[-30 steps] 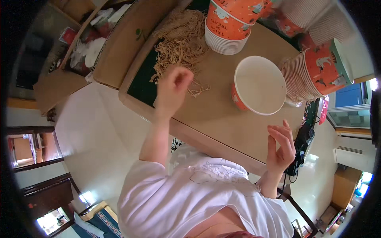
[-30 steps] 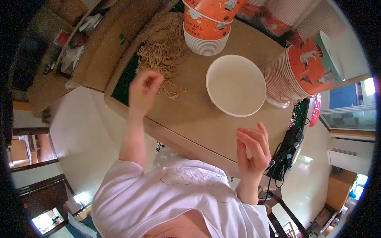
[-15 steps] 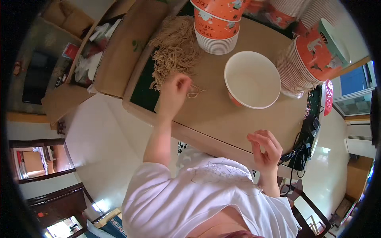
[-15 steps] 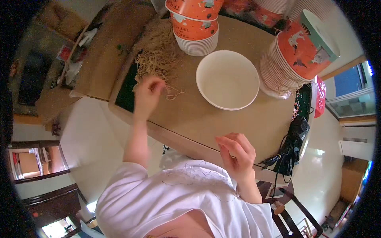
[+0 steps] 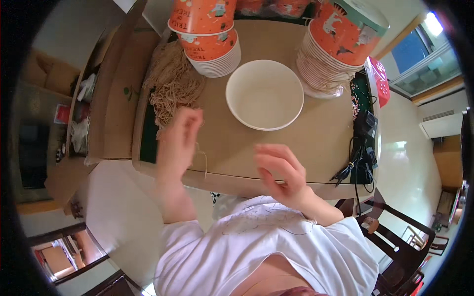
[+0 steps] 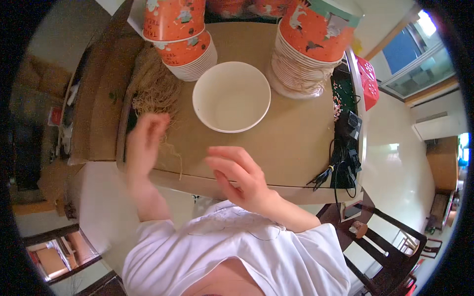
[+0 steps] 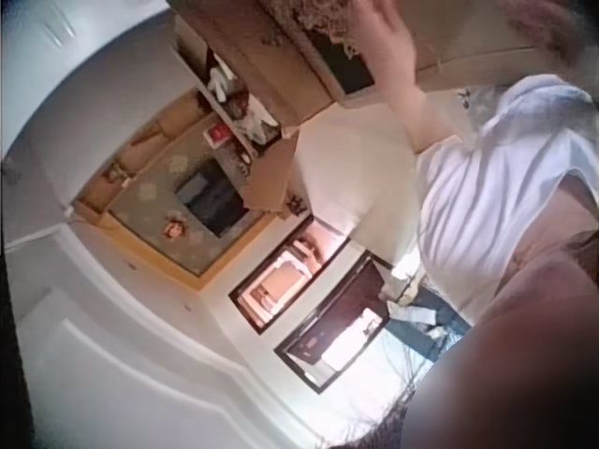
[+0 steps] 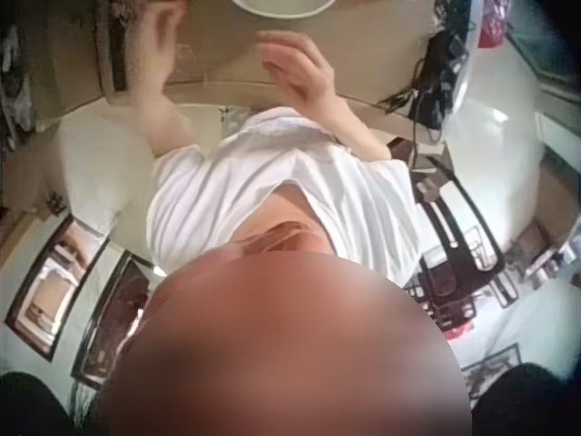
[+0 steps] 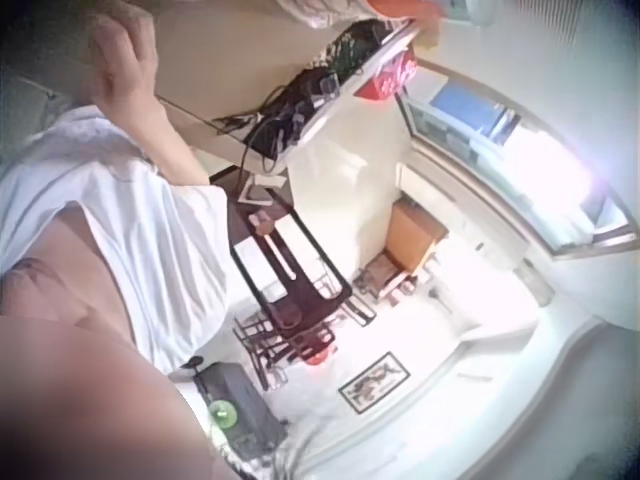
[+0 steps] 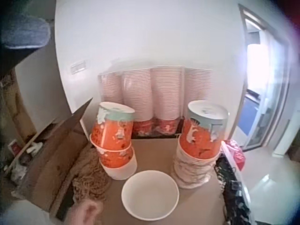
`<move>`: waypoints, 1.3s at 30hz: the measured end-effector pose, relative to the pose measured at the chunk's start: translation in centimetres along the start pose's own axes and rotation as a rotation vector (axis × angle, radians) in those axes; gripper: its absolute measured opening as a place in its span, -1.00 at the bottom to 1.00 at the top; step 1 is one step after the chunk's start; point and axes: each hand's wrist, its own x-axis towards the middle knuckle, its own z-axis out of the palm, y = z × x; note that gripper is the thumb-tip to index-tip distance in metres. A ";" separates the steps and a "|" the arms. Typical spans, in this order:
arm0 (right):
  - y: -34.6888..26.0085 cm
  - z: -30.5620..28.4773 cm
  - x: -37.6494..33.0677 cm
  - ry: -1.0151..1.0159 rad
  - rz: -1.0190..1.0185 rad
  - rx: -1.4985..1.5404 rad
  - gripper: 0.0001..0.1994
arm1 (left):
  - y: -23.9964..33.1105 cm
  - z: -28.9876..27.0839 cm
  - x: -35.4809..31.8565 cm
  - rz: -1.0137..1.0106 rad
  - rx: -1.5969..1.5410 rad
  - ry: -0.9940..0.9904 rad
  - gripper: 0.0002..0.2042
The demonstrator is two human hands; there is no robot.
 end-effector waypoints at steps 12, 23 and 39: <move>0.4 6.8 3.8 -0.174 0.418 0.580 -0.54 | 1.2 -0.6 -2.9 0.175 -0.161 0.114 -0.85; 0.9 1.8 4.9 0.097 0.275 0.238 -0.96 | -6.2 3.4 -5.3 -0.418 -0.754 -0.515 -0.74; -0.9 -8.8 -2.1 0.088 0.610 -0.042 -0.92 | -2.7 3.3 -1.5 0.072 0.013 0.038 -0.89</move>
